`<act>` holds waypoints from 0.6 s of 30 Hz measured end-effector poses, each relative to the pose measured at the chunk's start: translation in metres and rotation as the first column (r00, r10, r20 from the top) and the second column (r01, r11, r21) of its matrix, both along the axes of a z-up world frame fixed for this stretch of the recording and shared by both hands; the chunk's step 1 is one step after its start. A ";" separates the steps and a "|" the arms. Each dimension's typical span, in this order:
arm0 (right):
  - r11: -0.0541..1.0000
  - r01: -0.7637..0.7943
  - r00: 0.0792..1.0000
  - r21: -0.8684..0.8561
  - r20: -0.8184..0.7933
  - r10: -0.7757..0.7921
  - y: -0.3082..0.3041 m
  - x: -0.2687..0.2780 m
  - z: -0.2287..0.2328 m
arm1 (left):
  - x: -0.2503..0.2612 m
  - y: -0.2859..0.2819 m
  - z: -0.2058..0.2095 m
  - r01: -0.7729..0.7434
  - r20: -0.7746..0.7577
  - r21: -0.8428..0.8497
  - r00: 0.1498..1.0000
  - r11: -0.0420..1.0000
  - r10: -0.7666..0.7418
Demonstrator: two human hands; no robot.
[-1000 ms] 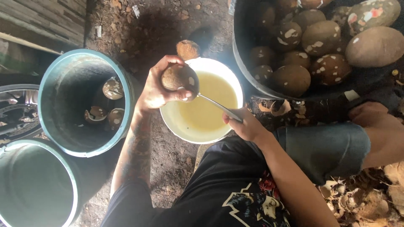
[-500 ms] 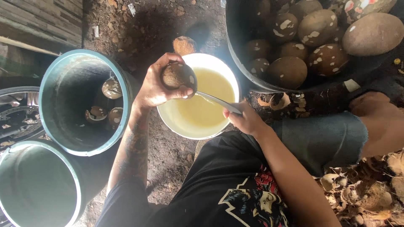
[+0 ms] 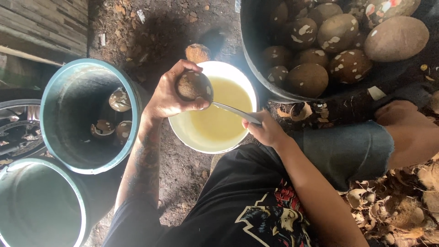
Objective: The person sits on the ground and uses a machete to peel the husk off a coconut. After removing the husk, they use a knife to open the coconut and pour the water into a bucket.
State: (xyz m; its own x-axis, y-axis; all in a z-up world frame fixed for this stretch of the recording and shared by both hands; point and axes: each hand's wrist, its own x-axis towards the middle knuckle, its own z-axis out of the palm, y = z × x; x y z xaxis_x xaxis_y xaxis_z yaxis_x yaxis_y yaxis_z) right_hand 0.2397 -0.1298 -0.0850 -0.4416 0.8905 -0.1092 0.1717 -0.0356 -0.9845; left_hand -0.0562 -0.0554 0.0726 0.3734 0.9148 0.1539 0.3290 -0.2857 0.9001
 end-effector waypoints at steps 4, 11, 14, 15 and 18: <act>1.000 -0.003 1.000 0.002 0.006 0.003 0.000 0.000 0.002 | -0.001 0.001 0.002 0.015 -0.014 -0.025 1.000 1.000 -0.015; 1.000 0.011 1.000 -0.005 0.002 -0.011 -0.003 0.001 -0.005 | 0.004 -0.002 0.010 0.007 -0.042 -0.045 0.999 0.999 -0.009; 1.000 -0.018 1.000 0.012 -0.013 0.018 0.000 0.000 -0.016 | 0.006 0.001 0.011 -0.012 -0.060 -0.039 0.998 0.999 0.009; 1.000 -0.016 1.000 0.011 -0.013 0.016 -0.001 0.000 -0.013 | 0.007 0.000 0.013 -0.009 -0.060 -0.039 0.998 0.999 0.007; 1.000 -0.013 1.000 0.027 0.001 0.013 0.001 0.001 -0.004 | 0.012 0.001 0.016 -0.016 -0.063 -0.059 0.998 0.998 0.013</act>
